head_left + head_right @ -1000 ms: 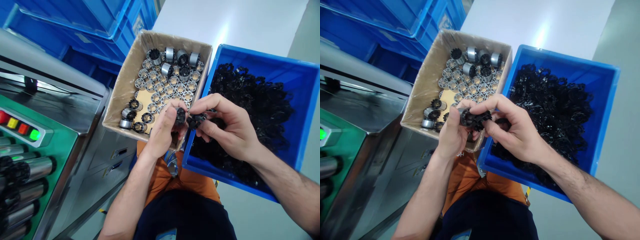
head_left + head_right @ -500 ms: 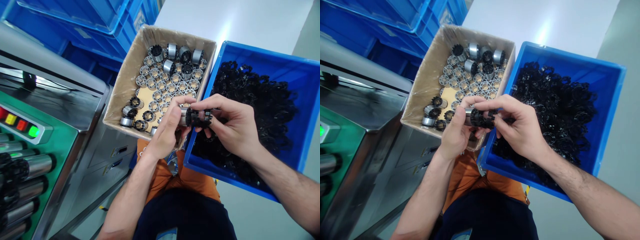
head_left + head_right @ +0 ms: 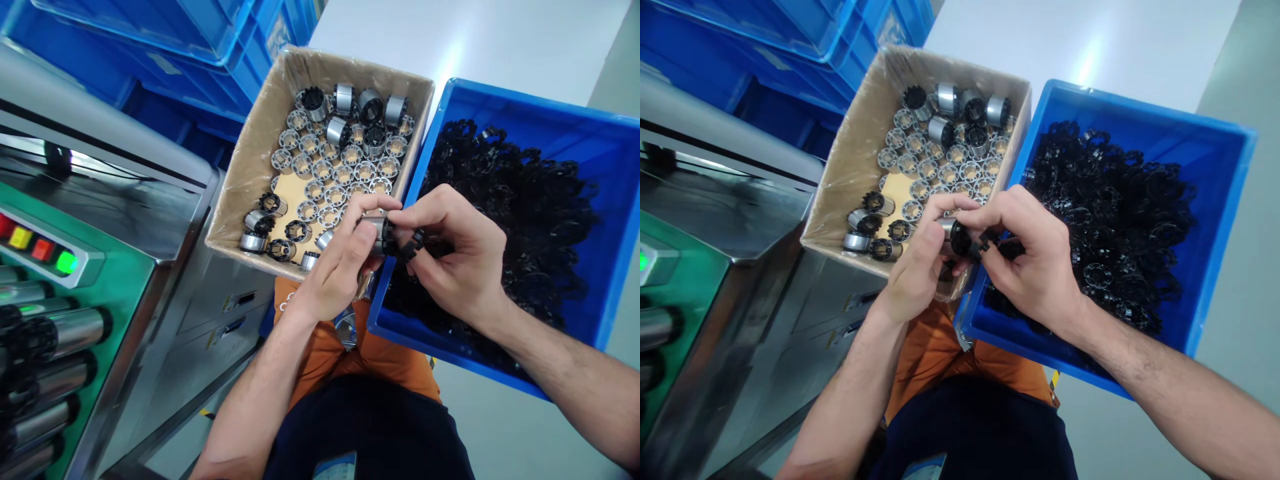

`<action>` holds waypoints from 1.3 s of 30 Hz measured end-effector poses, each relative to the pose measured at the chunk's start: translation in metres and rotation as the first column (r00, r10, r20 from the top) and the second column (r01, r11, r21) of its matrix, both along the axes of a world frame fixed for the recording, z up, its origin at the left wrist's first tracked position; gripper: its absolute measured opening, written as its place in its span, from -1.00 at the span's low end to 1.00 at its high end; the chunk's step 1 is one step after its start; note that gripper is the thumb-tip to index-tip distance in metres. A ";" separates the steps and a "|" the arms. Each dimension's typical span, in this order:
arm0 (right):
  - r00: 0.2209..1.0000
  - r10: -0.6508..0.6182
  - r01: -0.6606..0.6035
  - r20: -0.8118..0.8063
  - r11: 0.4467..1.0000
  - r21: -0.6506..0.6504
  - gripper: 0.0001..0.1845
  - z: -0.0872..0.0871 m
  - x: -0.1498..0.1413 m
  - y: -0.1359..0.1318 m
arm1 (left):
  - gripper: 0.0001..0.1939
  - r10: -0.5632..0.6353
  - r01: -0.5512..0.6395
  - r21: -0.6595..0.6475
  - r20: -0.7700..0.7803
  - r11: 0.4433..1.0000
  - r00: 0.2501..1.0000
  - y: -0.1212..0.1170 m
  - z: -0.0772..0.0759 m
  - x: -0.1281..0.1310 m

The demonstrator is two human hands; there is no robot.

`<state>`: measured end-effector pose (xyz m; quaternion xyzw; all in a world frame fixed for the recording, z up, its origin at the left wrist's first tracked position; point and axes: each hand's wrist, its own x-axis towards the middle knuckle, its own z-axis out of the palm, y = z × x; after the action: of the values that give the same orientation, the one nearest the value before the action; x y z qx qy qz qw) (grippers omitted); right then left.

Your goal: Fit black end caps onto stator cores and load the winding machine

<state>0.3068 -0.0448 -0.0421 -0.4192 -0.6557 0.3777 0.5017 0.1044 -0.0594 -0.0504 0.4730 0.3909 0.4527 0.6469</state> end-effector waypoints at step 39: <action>0.875 0.236 -0.403 -0.423 0.838 -0.368 -0.52 0.019 0.017 0.028 | -0.63 0.187 -0.204 -0.138 -0.122 0.969 0.975 0.045 0.033 -0.046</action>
<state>0.3239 -0.0170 -0.0228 -0.3284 -0.5097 0.6673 0.4325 0.0586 -0.0142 -0.0173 0.4061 0.5028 0.4576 0.6106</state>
